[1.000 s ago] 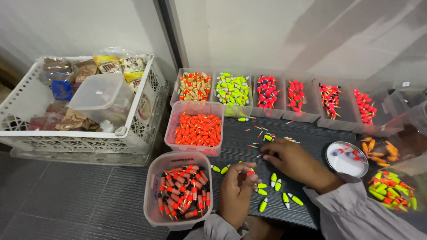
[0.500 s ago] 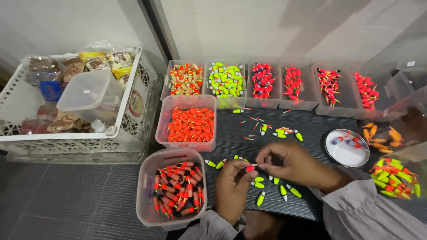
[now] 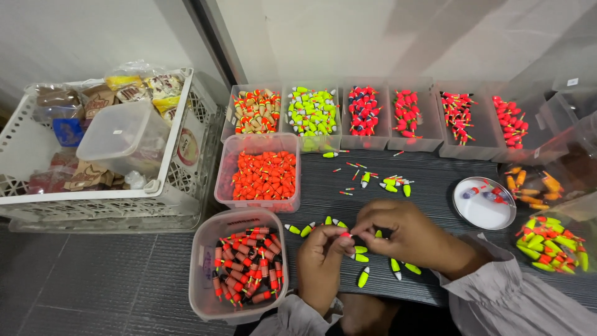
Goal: The person sits on the floor and assembles small, colorful fishing lures by hand. They pick up individual components from various plastic containers and the floor, attach them together, and place the finished lures into a container.
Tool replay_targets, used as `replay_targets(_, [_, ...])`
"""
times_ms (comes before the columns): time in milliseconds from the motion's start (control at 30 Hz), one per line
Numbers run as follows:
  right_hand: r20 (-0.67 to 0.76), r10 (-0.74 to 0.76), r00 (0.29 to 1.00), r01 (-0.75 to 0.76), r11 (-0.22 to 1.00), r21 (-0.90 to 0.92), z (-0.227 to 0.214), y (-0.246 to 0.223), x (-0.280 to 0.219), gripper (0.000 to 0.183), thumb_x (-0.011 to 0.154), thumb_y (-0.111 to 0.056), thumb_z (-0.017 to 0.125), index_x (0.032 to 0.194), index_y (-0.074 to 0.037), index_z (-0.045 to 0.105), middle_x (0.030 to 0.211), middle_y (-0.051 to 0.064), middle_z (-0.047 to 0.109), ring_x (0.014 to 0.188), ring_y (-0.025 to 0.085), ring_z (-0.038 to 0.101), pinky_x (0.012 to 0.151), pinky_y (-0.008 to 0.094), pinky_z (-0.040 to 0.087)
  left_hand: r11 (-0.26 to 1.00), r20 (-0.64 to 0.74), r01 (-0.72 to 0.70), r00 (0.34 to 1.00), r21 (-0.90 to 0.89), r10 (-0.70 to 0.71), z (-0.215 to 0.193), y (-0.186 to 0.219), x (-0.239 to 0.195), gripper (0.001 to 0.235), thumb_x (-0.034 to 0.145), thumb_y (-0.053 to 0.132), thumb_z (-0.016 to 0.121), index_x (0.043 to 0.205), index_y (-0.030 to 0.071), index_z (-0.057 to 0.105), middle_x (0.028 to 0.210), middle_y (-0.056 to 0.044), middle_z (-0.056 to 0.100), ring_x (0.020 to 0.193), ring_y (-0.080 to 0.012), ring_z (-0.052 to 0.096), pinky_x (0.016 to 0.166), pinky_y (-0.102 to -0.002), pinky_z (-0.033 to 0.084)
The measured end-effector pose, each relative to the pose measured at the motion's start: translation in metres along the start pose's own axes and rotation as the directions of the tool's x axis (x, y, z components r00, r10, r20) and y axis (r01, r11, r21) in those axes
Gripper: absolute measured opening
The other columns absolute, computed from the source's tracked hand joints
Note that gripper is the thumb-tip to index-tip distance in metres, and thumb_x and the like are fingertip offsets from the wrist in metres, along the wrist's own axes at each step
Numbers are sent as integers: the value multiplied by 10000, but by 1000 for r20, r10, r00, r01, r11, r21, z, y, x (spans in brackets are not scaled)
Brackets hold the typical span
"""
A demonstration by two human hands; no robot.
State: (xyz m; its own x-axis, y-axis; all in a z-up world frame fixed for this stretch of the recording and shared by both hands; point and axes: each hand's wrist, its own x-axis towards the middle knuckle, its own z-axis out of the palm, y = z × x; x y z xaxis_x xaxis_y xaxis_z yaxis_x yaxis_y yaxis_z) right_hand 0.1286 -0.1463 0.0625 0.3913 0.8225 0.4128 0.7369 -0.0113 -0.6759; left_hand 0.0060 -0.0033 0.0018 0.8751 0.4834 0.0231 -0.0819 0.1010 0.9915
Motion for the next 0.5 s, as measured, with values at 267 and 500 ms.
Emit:
replay_targets(267, [53,-51,997,57,992,-114,2,-5,-2,58,909,-115,680,962,-113,703,916,38,683,834,214,681,740,336,520,999,41,5,999,-47,-3,0,1,0,199,953,228,662,924,32,678,662,-71,677,611,-141,660,643,-289,565])
replay_targets(500, [32,13,999,-11,998,-61,4,-8,-2,119,934,-138,635,1010,-130,725,913,12,715,834,186,694,745,318,540,996,33,13,999,-86,-10,1,-8,1,171,959,189,658,913,24,668,652,-86,666,590,-146,658,604,-283,568])
